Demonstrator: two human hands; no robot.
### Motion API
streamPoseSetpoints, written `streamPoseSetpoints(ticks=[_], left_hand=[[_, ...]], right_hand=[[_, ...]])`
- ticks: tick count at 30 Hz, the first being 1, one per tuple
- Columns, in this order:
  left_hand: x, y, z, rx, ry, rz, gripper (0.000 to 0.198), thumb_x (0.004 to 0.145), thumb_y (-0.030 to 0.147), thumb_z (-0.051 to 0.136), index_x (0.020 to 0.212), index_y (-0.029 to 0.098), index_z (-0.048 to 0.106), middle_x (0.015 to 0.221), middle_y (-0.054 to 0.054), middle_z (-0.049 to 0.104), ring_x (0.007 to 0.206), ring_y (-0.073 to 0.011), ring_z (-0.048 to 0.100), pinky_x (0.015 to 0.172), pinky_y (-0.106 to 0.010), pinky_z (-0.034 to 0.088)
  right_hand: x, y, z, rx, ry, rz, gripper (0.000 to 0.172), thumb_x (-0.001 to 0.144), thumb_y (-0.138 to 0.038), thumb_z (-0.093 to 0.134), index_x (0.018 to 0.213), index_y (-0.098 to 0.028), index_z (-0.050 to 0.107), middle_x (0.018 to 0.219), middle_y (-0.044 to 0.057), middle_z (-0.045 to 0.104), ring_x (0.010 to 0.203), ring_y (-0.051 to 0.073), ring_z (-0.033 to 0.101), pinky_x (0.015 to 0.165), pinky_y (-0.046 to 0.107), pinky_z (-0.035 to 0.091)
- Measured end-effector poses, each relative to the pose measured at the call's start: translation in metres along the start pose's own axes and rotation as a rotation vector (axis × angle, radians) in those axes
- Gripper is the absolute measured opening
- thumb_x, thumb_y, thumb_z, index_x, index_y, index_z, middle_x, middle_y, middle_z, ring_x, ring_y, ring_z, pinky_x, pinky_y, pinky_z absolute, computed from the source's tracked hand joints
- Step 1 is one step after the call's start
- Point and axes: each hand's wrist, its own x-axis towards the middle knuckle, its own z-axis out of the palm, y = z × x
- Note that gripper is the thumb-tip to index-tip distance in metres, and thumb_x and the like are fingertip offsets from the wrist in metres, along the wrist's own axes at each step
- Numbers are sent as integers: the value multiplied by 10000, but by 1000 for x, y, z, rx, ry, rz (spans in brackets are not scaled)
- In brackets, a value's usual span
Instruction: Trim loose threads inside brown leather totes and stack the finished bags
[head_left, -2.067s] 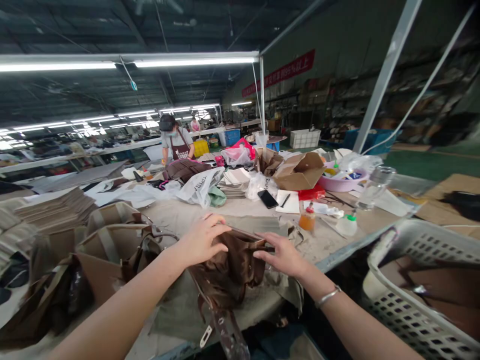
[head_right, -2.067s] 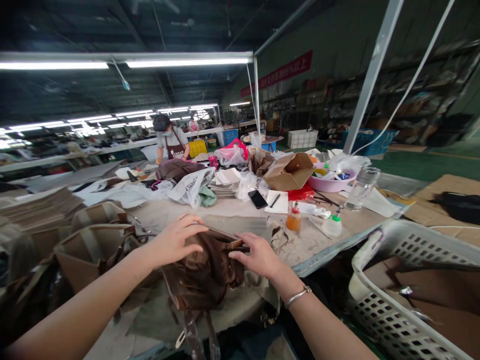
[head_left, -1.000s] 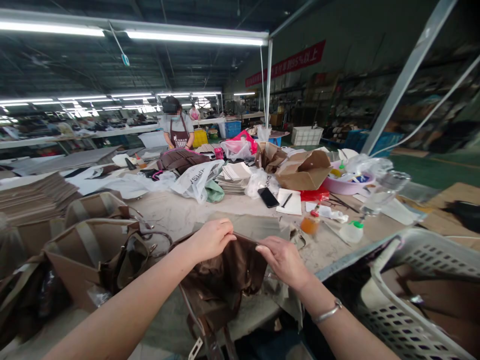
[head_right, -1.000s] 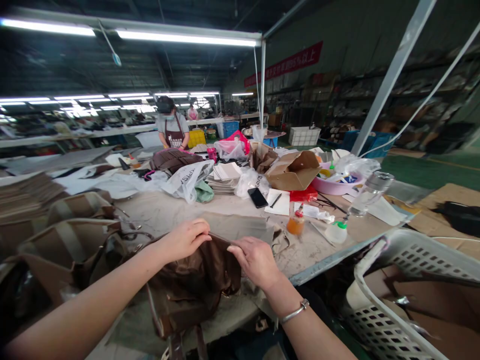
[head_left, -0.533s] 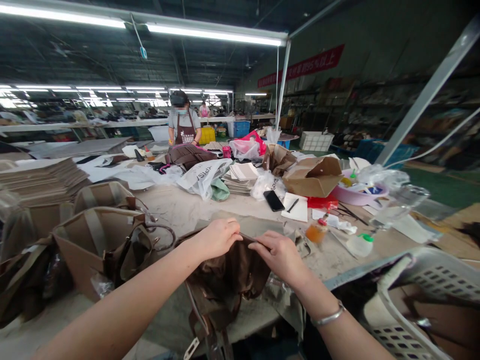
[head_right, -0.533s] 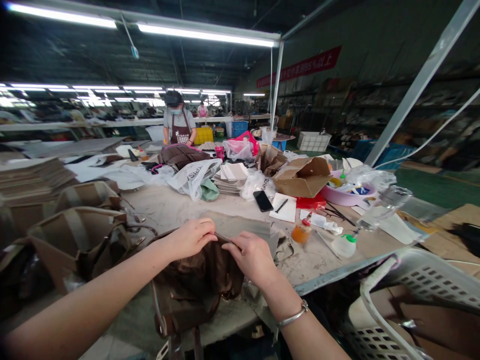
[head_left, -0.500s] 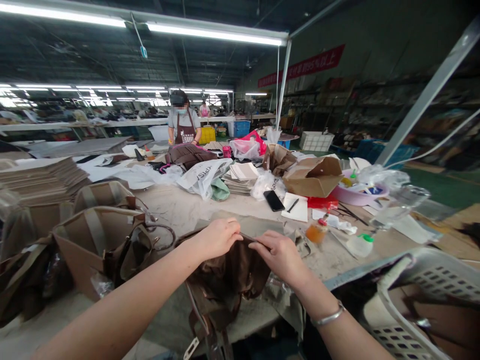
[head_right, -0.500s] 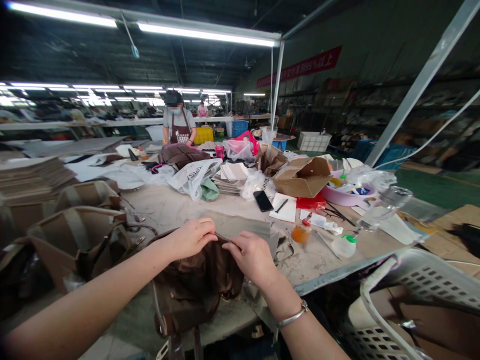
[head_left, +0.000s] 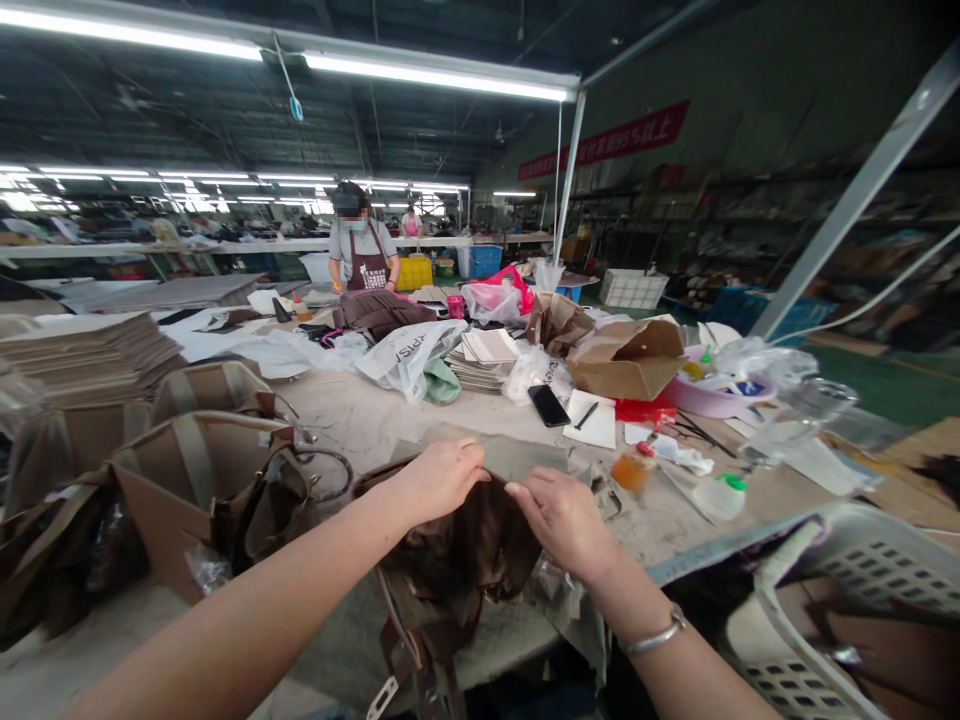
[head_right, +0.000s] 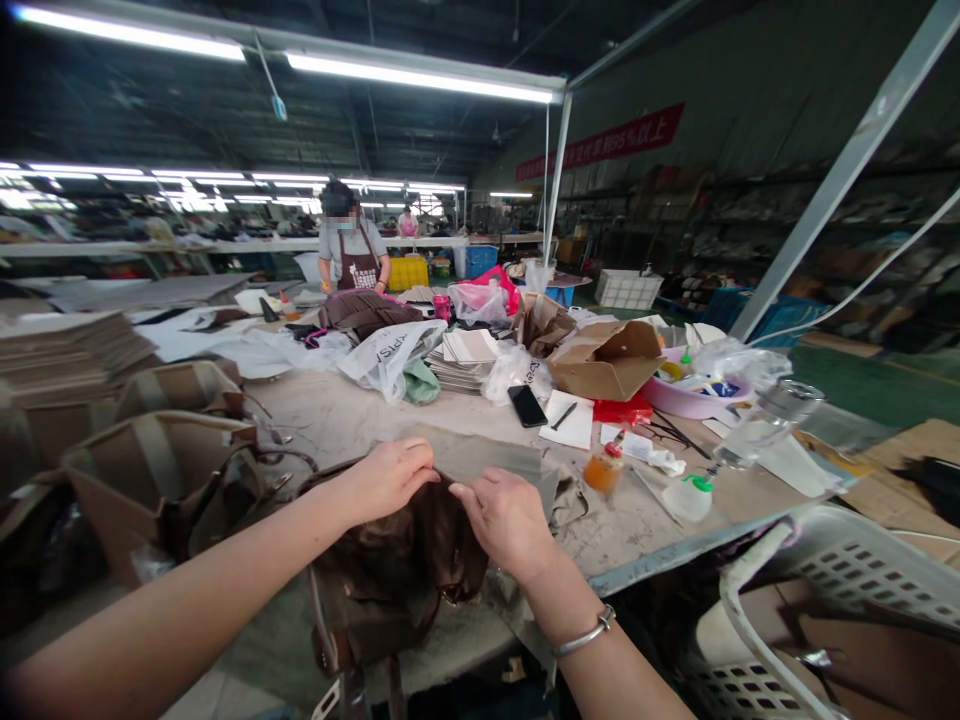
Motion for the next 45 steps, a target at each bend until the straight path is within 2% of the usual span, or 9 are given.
streamPoseSetpoints(ticks=[4, 9, 12, 15, 18, 31, 37, 42, 45], left_hand=[[2, 0, -1, -26, 13, -17, 185, 883, 265, 483, 747, 157, 547, 769, -30, 565, 721, -149, 555, 676, -263, 436], [-2, -9, -20, -240, -43, 10, 143, 771, 305, 649, 837, 180, 626, 997, -42, 638, 940, -173, 586, 864, -295, 448], [-12, -17, -35, -338, 11, -48, 363, 709, 321, 710, 1039, 216, 598, 1200, -50, 580, 1096, -187, 538, 974, -324, 402], [-20, -24, -40, -257, 58, -79, 237, 735, 302, 685, 943, 206, 625, 1180, -59, 570, 1068, -191, 546, 975, -346, 399], [-22, -27, -35, -167, 31, 3, 195, 762, 291, 660, 938, 209, 640, 1181, -71, 534, 1058, -191, 539, 966, -349, 405], [1, -13, -23, -94, -28, 113, 66, 765, 256, 648, 806, 205, 656, 1120, -66, 515, 1076, -219, 481, 981, -380, 381], [-1, -16, -21, -127, -87, 104, 31, 766, 200, 619, 750, 200, 593, 954, -13, 632, 954, -167, 565, 1077, -412, 251], [1, -20, -15, -192, -44, -40, 79, 809, 264, 584, 783, 196, 615, 834, 4, 668, 806, -140, 599, 835, -273, 439], [4, -19, -12, -200, -42, -130, 82, 789, 262, 600, 776, 192, 639, 791, 4, 671, 756, -136, 599, 713, -237, 446]], right_hand=[[7, -7, -7, -36, -14, 8, 396, 890, -534, 456, 1052, -219, 633, 800, 46, 645, 746, 186, 591, 617, 268, 383], [17, -7, 2, -74, -28, 19, 353, 930, -363, 440, 688, -214, 649, 676, 28, 610, 655, 160, 570, 559, 256, 358], [18, -2, 6, -65, -3, -7, 322, 923, -334, 458, 686, -200, 630, 688, 30, 605, 668, 160, 561, 582, 261, 363], [18, 0, 6, -57, 9, -16, 326, 926, -321, 451, 673, -194, 613, 687, 31, 600, 670, 160, 552, 592, 264, 359], [18, 0, 5, -51, 9, -27, 331, 928, -317, 449, 664, -192, 606, 677, 30, 593, 658, 158, 544, 590, 264, 357], [16, 2, 5, -22, 15, -36, 313, 918, -311, 465, 681, -188, 628, 671, 29, 583, 632, 151, 537, 563, 268, 348], [16, 0, 5, -22, -7, -58, 319, 929, -323, 445, 696, -193, 619, 689, 33, 592, 675, 151, 541, 605, 264, 358], [17, 1, 5, -35, -7, -48, 323, 931, -338, 441, 699, -195, 613, 698, 34, 596, 671, 154, 540, 597, 271, 349], [17, 0, 5, -33, -8, -37, 318, 927, -336, 450, 694, -195, 615, 693, 35, 597, 658, 153, 539, 581, 269, 339]])
